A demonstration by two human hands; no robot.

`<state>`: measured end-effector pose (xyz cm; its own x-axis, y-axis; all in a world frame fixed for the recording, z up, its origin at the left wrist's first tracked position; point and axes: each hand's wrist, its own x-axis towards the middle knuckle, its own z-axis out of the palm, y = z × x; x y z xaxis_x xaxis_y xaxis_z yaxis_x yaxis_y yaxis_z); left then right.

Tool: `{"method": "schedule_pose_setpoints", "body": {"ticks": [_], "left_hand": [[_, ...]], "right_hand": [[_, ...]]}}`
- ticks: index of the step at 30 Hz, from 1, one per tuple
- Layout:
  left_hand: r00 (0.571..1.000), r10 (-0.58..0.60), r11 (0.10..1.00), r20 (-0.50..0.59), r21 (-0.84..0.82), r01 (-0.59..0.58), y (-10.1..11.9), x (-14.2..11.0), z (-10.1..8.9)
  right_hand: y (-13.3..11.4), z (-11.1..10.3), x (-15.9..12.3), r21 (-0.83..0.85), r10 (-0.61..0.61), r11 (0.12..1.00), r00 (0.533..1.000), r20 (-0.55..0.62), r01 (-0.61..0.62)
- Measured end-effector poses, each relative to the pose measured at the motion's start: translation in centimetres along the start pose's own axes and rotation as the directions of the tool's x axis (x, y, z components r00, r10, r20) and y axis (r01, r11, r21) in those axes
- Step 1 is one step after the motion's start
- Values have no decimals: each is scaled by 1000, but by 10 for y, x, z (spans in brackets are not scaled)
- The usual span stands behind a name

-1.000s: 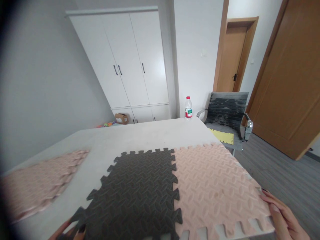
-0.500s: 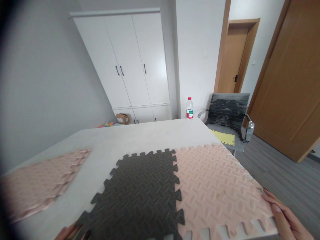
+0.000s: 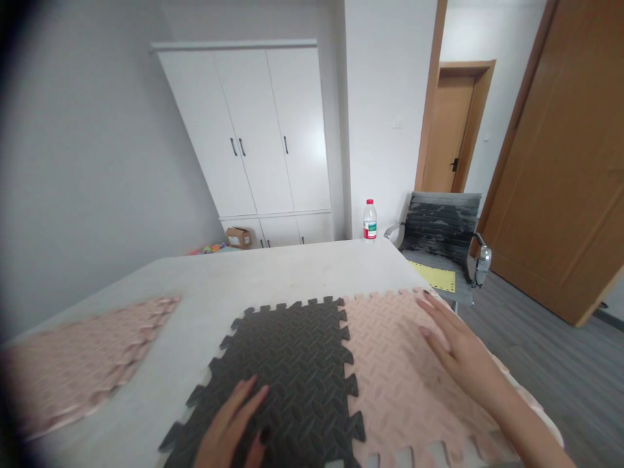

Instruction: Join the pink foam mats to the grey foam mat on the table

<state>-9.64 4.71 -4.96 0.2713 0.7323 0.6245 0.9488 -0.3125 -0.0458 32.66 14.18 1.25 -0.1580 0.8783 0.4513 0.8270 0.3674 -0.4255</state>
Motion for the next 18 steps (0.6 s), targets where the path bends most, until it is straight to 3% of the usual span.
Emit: {"method": "schedule_pose_setpoints", "body": {"ticks": [2, 4, 7, 10, 14, 18], "left_hand": [[977, 208, 978, 53, -24, -207, 40, 25, 10], [961, 248, 966, 122, -100, -237, 78, 50, 17], [933, 76, 979, 352, -203, -3, 115, 79, 19], [858, -85, 942, 506, -240, 235, 127, 88, 26], [824, -168, 896, 541, -266, 357, 129, 80, 58], [804, -252, 885, 539, -209, 417, 136, 71, 86]], "right_hand": [[-35, 23, 39, -20, -152, 987, 972, 180, 159], [-56, 52, 70, 24, -267, 961, 900, 345, 276], [-63, 95, 101, 54, -310, 945, 829, 466, 323], [-54, 127, 115, 43, -261, 959, 813, 520, 280], [-45, 149, 114, 11, -165, 983, 845, 509, 185], [-47, 153, 112, -3, -118, 991, 875, 469, 135]]}}
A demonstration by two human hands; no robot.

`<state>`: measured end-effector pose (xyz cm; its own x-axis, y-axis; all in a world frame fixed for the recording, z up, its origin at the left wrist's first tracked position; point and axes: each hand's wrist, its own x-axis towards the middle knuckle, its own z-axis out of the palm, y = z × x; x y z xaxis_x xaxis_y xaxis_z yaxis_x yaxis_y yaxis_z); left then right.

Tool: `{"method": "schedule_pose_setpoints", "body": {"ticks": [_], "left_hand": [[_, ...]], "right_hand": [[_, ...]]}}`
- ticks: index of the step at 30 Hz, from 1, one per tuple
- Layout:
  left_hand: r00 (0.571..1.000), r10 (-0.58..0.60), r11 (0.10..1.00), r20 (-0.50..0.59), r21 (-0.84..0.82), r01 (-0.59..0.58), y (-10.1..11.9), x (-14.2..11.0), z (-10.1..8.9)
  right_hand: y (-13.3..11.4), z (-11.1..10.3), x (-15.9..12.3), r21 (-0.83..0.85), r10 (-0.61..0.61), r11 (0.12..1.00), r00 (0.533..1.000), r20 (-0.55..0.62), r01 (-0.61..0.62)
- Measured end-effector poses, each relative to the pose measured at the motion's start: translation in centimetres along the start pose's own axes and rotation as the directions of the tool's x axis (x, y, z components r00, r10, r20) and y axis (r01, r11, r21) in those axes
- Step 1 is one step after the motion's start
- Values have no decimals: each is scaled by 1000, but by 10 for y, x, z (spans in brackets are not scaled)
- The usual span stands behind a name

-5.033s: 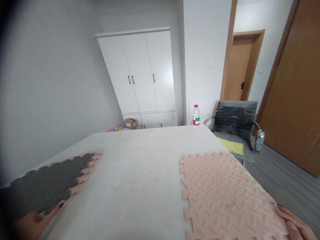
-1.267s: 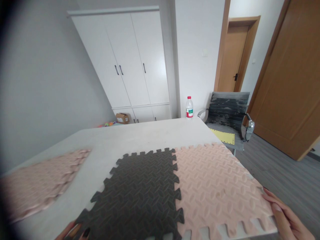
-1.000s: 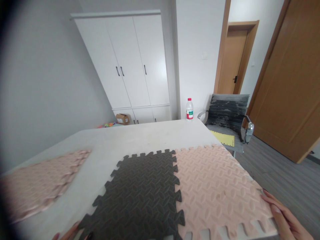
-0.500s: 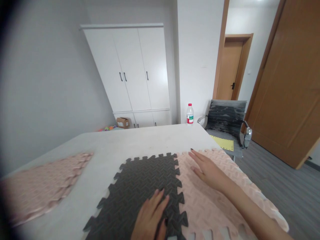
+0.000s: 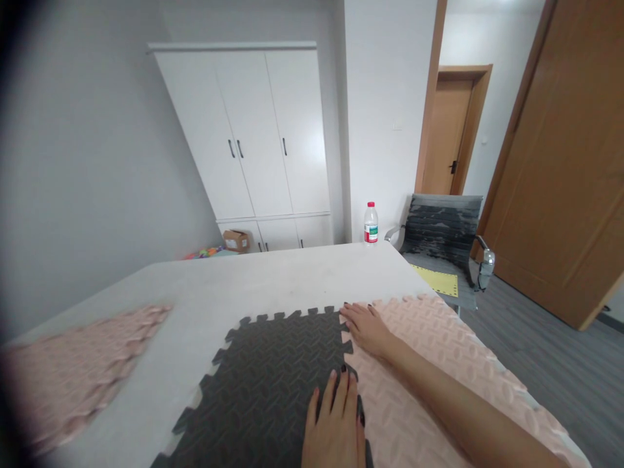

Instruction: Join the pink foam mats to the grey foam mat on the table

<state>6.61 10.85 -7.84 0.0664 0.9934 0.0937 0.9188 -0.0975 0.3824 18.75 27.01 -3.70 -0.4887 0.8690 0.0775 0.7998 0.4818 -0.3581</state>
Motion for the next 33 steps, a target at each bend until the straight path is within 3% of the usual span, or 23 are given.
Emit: {"method": "schedule_pose_setpoints", "body": {"ticks": [7, 10, 13, 17, 21, 27, 33], "left_hand": [[999, 17, 999, -39, -51, -19, -3, 3, -1], [1000, 17, 998, -19, -65, -18, 2, 1, -12], [1000, 5, 997, -13, -72, -6, 13, -3, -31], [990, -5, 998, 144, -62, 14, 20, -7, -62], [962, 144, 987, 234, -98, -124, 10, -15, -79], [957, 194, 981, 214, -61, -186, 4, -24, -71], [974, 206, 978, 96, -40, -203, 1, -27, -51]], "right_hand": [[-1, -21, 3, 21, -63, 998, 987, 145, 61], [0, -27, 0, 11, -112, 994, 960, 256, 113], [-1, -28, -1, -17, -106, 993, 954, 279, 116], [-2, -26, -1, -47, -120, 990, 959, 255, 136], [0, -24, -3, -54, -134, 987, 957, 258, 153], [1, -24, -4, -75, -144, 983, 955, 258, 168], [1, -26, -4, -89, -144, 981, 953, 267, 173]]}}
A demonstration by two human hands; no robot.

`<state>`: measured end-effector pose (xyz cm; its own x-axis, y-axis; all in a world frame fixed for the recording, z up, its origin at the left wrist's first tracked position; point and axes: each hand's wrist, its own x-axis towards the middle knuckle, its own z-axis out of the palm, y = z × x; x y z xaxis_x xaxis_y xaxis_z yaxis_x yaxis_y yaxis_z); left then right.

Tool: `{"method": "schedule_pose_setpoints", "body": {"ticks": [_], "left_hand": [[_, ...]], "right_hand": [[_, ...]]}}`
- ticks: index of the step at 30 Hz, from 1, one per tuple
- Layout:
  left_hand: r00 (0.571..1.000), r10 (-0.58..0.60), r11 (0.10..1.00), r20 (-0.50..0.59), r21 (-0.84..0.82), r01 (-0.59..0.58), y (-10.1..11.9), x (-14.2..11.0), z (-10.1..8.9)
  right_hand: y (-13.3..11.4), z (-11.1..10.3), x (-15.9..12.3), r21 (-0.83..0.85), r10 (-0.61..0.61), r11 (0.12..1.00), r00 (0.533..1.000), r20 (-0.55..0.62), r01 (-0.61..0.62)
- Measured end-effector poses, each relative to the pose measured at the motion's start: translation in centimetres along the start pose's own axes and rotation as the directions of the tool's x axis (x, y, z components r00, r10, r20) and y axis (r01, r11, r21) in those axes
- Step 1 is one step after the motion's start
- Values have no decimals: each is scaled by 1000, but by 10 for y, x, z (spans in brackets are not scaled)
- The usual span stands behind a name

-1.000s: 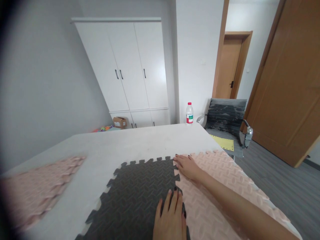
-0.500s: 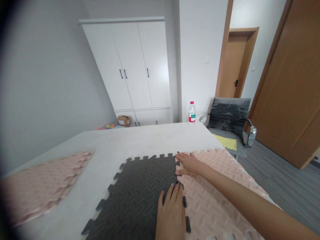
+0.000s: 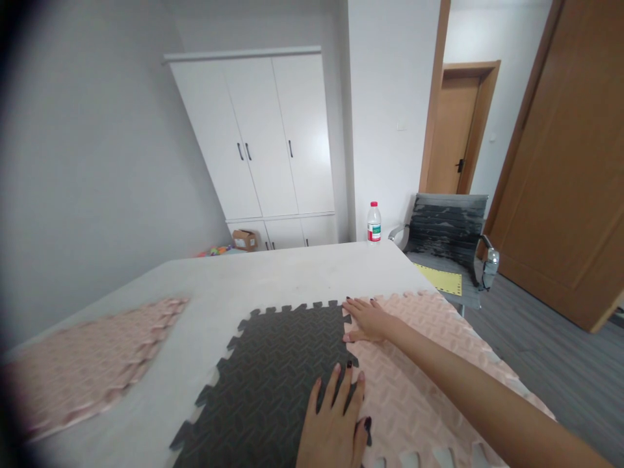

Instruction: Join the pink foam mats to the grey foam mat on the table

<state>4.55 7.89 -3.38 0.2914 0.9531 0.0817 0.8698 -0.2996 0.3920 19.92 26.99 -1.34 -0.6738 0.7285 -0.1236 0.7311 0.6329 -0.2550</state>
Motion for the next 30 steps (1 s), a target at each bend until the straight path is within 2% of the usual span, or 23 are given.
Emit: {"method": "schedule_pose_setpoints", "body": {"ticks": [6, 9, 13, 16, 18, 20, 21, 22, 24, 25, 27, 28, 30], "left_hand": [[995, 1, 999, 98, -54, 4, 6, -5, -20], [993, -22, 998, 112, -58, 29, 10, -6, -27], [993, -60, 997, 103, -42, 65, 12, -11, -29], [991, 60, 997, 116, -64, -53, 4, -16, -39], [981, 156, 986, 113, -83, -147, -11, -21, -56], [989, 145, 989, 45, -31, -143, -36, -27, -82], [996, 84, 996, -15, 29, -83, -52, -32, -97], [997, 1, 995, -78, 102, 7, -72, -38, -112], [960, -193, 952, -202, 199, 233, -117, -54, -144], [915, -300, 902, -270, 234, 364, -142, -65, -158], [772, -510, 729, -379, 285, 622, -191, -88, -182], [713, -586, 648, -385, 306, 698, -214, -100, -190], [626, -692, 556, -359, 287, 780, -257, -117, -199]], "right_hand": [[-1, -1, 3, -3, -13, 1000, 999, 49, 13], [-6, -4, 4, -29, 7, 1000, 999, 44, -6], [-11, -6, 5, -59, 22, 998, 998, 57, -18], [-11, -5, 4, -68, 9, 998, 997, 71, -4], [-10, -5, 3, -67, 1, 998, 998, 67, 4], [-9, -5, 2, -58, -1, 998, 998, 59, 4], [-9, -5, 2, -52, -1, 999, 998, 57, 4], [-9, -6, 2, -49, -1, 999, 998, 55, 3], [-9, -6, 3, -46, 1, 999, 999, 51, 1], [-9, -6, 4, -47, 2, 999, 999, 47, 0], [-8, -5, 5, -53, 4, 999, 999, 36, -2], [-8, -5, 5, -56, 1, 998, 1000, 31, 0], [-7, -4, 5, -54, -3, 999, 1000, 26, 5]]}}
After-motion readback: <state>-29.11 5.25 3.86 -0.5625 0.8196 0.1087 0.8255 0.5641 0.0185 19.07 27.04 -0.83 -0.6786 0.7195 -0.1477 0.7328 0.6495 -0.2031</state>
